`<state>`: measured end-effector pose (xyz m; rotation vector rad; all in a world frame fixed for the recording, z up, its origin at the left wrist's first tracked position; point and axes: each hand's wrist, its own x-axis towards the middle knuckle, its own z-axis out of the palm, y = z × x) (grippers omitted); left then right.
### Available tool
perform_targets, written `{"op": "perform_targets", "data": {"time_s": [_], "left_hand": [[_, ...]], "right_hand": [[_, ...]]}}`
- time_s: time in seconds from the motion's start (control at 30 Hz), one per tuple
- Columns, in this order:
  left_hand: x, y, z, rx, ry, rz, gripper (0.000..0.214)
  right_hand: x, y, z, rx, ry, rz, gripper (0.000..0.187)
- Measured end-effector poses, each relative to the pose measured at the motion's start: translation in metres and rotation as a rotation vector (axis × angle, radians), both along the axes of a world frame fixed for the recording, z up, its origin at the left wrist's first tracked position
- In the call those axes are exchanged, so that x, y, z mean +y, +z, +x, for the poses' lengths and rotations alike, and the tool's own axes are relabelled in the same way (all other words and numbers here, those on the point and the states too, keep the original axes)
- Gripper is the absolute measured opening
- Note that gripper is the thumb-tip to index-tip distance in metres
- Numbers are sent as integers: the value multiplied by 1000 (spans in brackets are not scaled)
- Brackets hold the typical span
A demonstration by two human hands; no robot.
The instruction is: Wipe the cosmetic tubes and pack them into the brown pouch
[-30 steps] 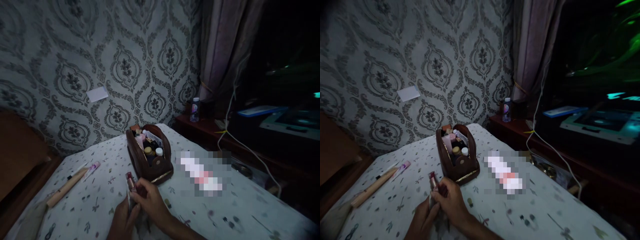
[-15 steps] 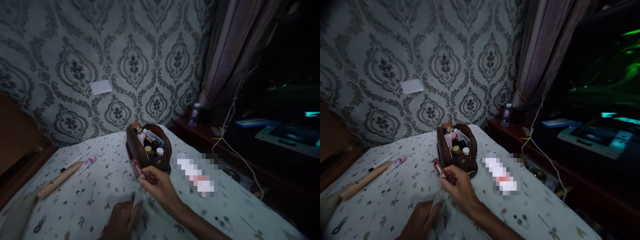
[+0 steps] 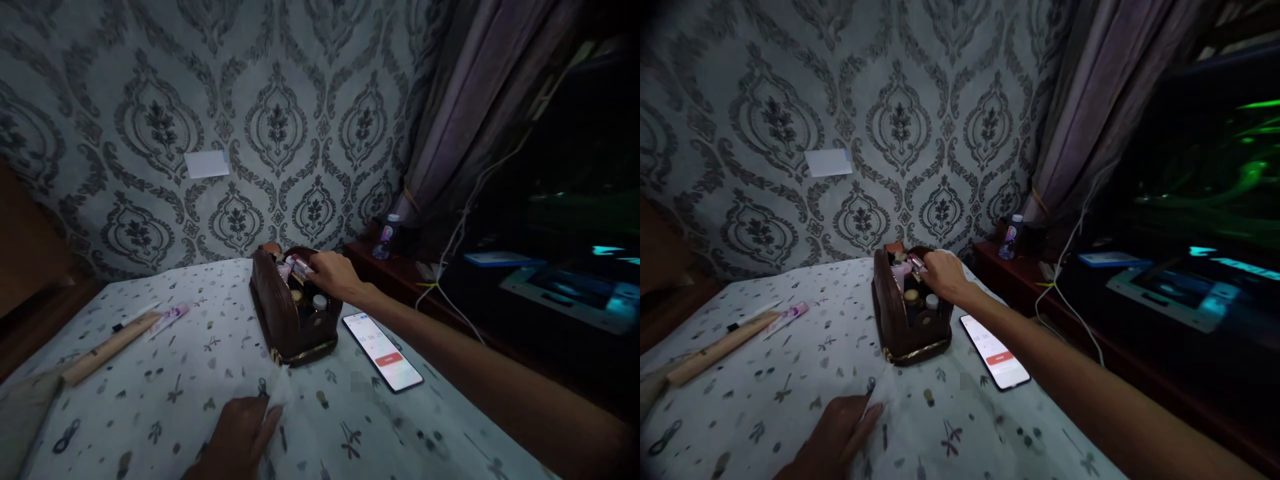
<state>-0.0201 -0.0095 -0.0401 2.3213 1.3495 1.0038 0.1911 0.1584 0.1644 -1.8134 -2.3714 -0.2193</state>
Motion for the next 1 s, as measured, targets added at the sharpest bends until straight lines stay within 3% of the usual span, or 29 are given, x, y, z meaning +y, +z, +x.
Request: {"op": "perform_targets", "data": {"time_s": [0.2, 0.43, 0.7, 1.0], "left_hand": [[-1, 4, 2, 79, 14, 96, 51], [0, 10, -3, 47, -57, 56, 48], [0, -2, 2, 149, 27, 153, 51], [-2, 20, 1, 209, -28, 91, 55]], "right_hand": [[25, -3, -14, -143, 90, -37, 33], [51, -11, -18, -179, 132, -72, 33], [52, -21, -18, -185, 125, -66, 36], [51, -13, -20, -160, 116, -96, 35]]}}
